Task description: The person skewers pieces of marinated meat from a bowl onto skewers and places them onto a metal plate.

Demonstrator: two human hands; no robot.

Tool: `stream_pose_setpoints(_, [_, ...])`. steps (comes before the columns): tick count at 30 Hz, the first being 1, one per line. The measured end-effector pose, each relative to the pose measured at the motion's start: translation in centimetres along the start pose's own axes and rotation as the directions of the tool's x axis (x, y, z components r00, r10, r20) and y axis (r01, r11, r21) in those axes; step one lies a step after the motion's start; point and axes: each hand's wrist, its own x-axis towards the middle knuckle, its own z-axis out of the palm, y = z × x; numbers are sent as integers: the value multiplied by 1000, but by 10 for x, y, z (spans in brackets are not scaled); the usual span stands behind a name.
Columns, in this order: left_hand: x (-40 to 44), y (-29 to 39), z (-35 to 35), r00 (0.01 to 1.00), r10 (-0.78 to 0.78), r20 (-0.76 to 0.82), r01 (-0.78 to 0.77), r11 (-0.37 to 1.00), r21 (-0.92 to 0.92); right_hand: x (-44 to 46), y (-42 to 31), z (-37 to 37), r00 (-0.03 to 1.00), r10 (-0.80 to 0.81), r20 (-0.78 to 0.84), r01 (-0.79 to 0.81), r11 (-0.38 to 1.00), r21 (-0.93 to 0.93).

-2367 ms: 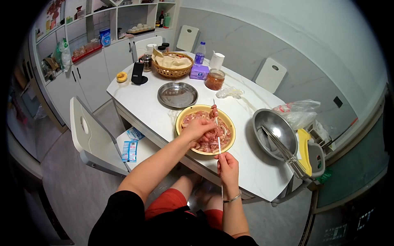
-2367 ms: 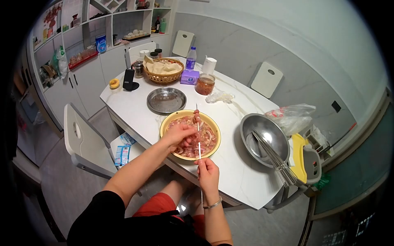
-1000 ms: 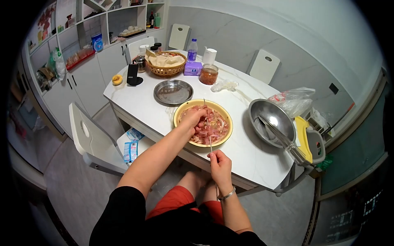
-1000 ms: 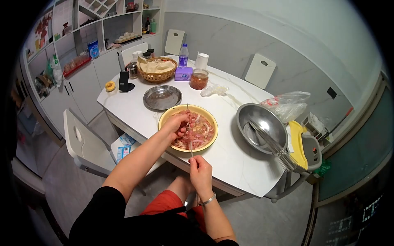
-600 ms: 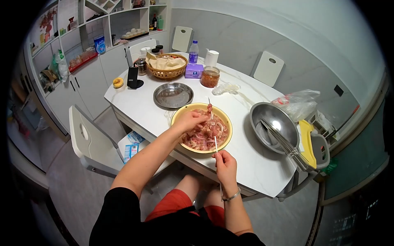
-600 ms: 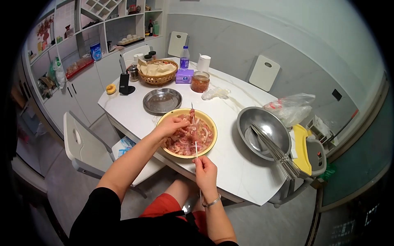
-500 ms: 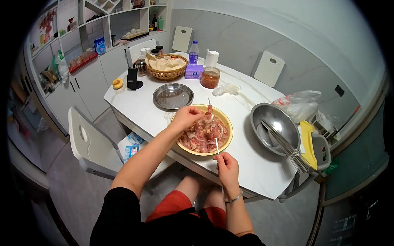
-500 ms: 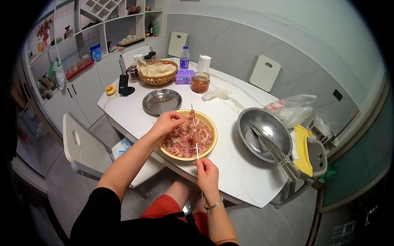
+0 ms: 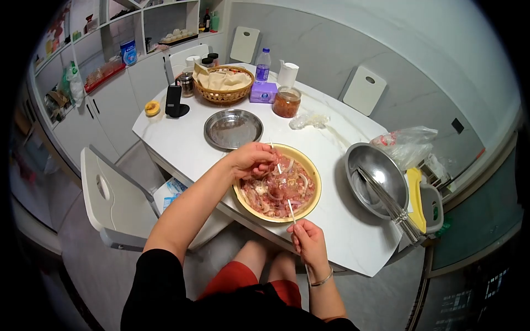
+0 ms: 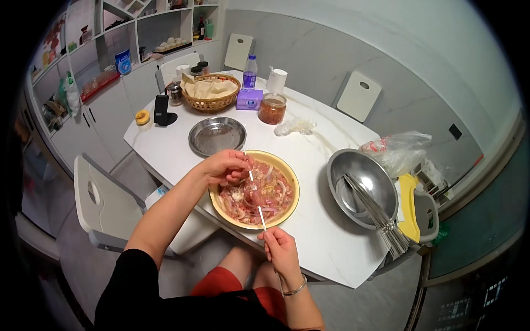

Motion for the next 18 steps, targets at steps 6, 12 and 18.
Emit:
stream_pose_setpoints(6, [3,-4,-3,995,-97,-29,96,995,-28,13,2,7,999,-12,-33,12,1000,4])
stream_pose_setpoints(12, [11,-3,-8,995,-99,16,99,995,2,16,-5,8,999,15,-36,-14,999,38])
stream_pose_setpoints(18, [19,3,-12,996,-38,-83,44,996,80,5,-20,-4,987,136,87,-153,960,236])
